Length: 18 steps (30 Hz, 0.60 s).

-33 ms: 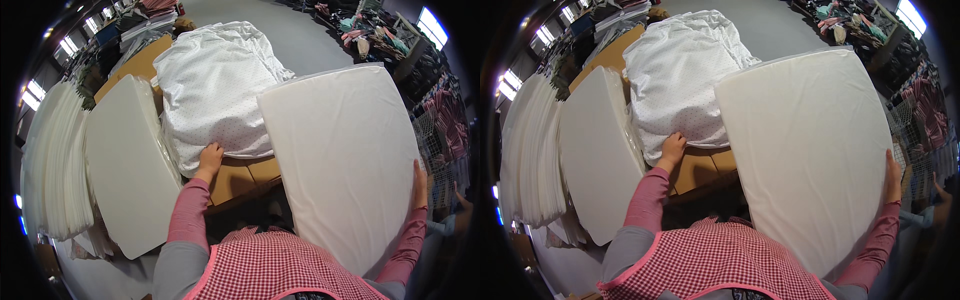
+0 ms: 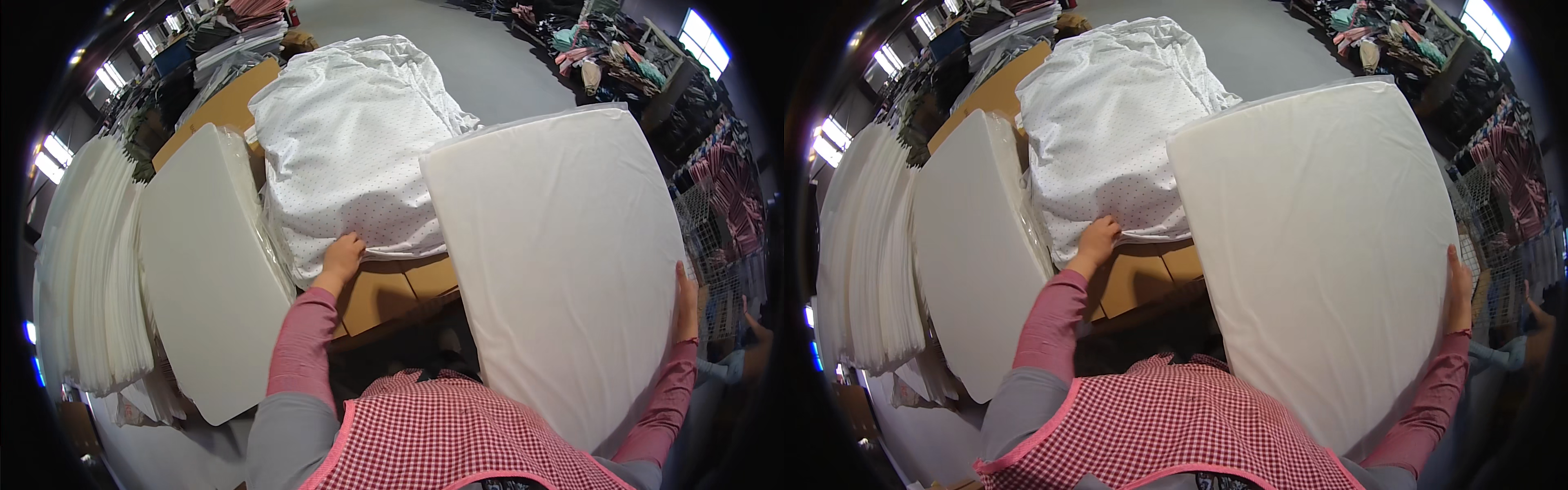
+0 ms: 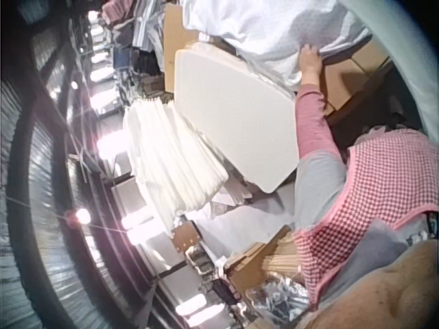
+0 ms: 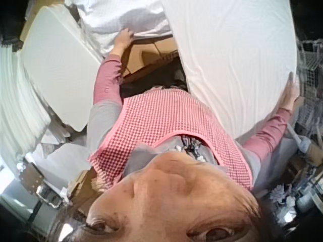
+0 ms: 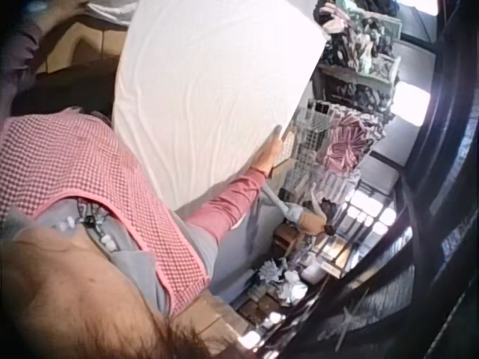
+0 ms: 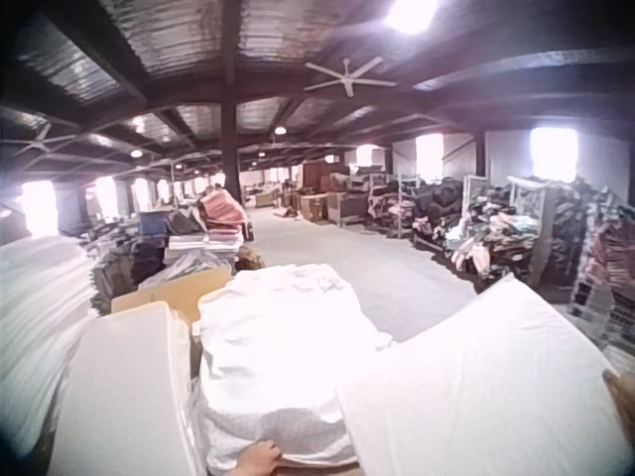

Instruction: The person uses a utility knife to cut open plastic packaging on a white cushion. They remove the cushion, place a white dotted cover over it, and then place the covered cushion into a new plastic bag. The person repeats this process for multiple cushions.

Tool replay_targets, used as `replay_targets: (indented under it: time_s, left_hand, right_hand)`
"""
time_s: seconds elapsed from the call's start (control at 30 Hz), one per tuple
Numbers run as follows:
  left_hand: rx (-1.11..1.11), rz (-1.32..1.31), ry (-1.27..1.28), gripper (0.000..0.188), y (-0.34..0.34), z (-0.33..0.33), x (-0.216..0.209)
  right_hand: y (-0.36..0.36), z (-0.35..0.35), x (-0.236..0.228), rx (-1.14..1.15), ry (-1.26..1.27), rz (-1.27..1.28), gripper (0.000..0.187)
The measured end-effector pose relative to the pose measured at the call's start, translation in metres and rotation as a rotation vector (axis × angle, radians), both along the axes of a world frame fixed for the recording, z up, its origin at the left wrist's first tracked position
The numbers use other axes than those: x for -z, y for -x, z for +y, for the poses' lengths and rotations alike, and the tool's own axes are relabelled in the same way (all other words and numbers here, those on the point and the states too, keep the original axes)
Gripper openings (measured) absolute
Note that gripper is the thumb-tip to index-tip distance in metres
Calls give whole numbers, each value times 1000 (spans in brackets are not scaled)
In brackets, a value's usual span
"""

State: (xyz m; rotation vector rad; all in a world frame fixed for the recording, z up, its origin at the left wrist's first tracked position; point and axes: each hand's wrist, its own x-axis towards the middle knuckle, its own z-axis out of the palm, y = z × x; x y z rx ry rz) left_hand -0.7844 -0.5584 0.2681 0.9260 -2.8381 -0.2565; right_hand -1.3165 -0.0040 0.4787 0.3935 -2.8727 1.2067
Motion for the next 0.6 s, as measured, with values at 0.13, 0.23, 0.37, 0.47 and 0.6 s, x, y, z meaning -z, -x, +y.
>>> replay_targets:
  time_s: [0.13, 0.23, 0.37, 0.47, 0.6]
  left_hand:
    - [-16, 299, -366, 22, -4, -38, -33]
    - [-165, 525, -386, 26, 1, -66, -80]
    - [-379, 665, -550, 23, 14, -109, -145]
    - [-263, 436, -198, 35, 24, -115, -190]
    - [-218, 69, 412, 43, 45, -108, -239]
  right_hand:
    - [-12, 28, 9, 12, -38, -43, 72]
    - [-16, 33, 19, -11, 24, -97, 69]
    - [-29, 14, 17, -59, -38, -44, 65]
    - [-54, -27, 7, -124, 63, -50, 54]
    - [-112, -108, -1, -327, 128, -121, 51]
